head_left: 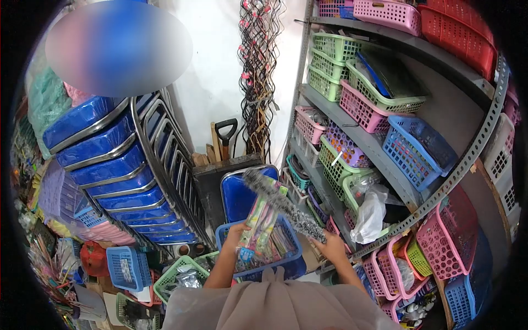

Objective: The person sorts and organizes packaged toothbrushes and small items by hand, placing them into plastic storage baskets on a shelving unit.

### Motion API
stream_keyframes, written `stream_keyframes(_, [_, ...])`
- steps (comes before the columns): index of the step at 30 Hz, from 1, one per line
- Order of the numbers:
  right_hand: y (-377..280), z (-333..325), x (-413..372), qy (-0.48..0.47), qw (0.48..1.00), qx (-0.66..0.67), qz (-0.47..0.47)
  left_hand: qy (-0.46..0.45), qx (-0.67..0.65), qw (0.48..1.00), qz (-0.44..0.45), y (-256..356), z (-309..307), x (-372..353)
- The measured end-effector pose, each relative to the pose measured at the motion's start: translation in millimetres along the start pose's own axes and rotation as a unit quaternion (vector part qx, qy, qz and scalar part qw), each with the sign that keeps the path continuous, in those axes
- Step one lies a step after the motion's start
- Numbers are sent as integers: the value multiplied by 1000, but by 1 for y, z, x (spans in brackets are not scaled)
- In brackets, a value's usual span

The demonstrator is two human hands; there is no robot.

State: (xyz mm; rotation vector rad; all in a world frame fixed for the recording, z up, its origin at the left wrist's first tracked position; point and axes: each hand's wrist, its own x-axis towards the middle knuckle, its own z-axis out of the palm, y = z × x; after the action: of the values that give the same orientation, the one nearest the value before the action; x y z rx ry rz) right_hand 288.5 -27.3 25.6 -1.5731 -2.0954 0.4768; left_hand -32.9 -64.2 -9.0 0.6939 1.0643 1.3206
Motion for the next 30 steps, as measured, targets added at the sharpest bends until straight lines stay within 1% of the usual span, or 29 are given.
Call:
stream_keyframes(1, [-2,3,1,2,1000,0,-2,8,-100,995,-13,-38,-26,32])
stream_keyframes(2, [-1,7,-2,-32,999,-11,-5,15,-200,979,-27,-59,-40,49])
stream_keyframes(3, [1,11,-7,-67,998,-21,-6,16,-200,979,-29,-58,-38,47])
stream_keyframes(4, [3,14,-9,-67,998,-21,-5,27,-238,970,-33,-52,-31,44])
stream_keyframes(6, [10,19,-14,-103,991,7,-82,49,-312,948,-42,-34,-10,37])
stream_keyframes(7, [12,22,-15,-82,995,9,-62,60,-349,934,-46,-28,-2,36])
stream_keyframes(8, [14,24,-16,-83,995,9,-60,72,-385,919,-51,-26,2,35])
stream_keyframes(9, [14,28,-19,-52,998,16,-19,26,-410,906,-104,-44,-14,49])
stream_keyframes(10, [12,29,-22,-21,999,24,23,28,-410,905,-108,-42,-8,44])
stream_keyframes(11, [13,31,-26,-24,999,24,28,64,-307,948,-53,-35,3,35])
stream_keyframes(12, [15,32,-32,-43,999,3,-29,97,-198,975,2,-33,10,29])
stream_keyframes(13, [18,33,-36,-60,994,-17,-87,107,-251,961,-38,-45,3,36])
stream_keyframes(14, [22,30,-39,-60,995,-16,-81,105,-249,962,-43,-58,-6,42])
stream_keyframes(16, [34,20,-40,-85,995,6,-44,17,-221,975,-11,-78,-16,53])
stream_keyframes(17, [36,18,-40,-35,999,23,-29,78,-208,975,-2,-36,32,28])
stream_keyframes(18, [39,16,-45,-31,999,21,-24,74,-207,975,-5,-40,42,30])
stream_keyframes(20, [40,5,-50,-36,999,23,6,22,-274,961,-24,-45,61,35])
stream_keyframes(21, [39,-2,-56,-60,998,-3,2,15,-273,962,-27,-48,69,36])
stream_keyframes(22, [44,-9,-64,-54,999,-5,9,-48,-327,941,-67,-49,78,35])
stream_keyframes(24, [56,-25,-80,-86,992,20,-85,-171,-426,876,-151,-51,100,34])
stream_keyframes(25, [62,-37,-88,-96,993,23,-60,-226,-422,867,-140,-19,141,-1])
stream_keyframes(26, [68,-44,-100,-93,994,21,-51,-231,-422,864,-148,-28,149,-2])
stream_keyframes(27, [73,-51,-111,-63,997,28,-18,-295,-516,788,-163,-40,156,-2])
stream_keyframes(28, [77,-58,-121,-31,999,34,14,-353,-601,696,-174,-42,169,-6])
stream_keyframes(29, [72,-70,-134,-21,998,39,52,-187,-298,935,-50,-36,193,-22])
stream_keyframes(30, [80,-75,-145,-14,997,36,60,-196,-297,933,-57,-48,200,-19])
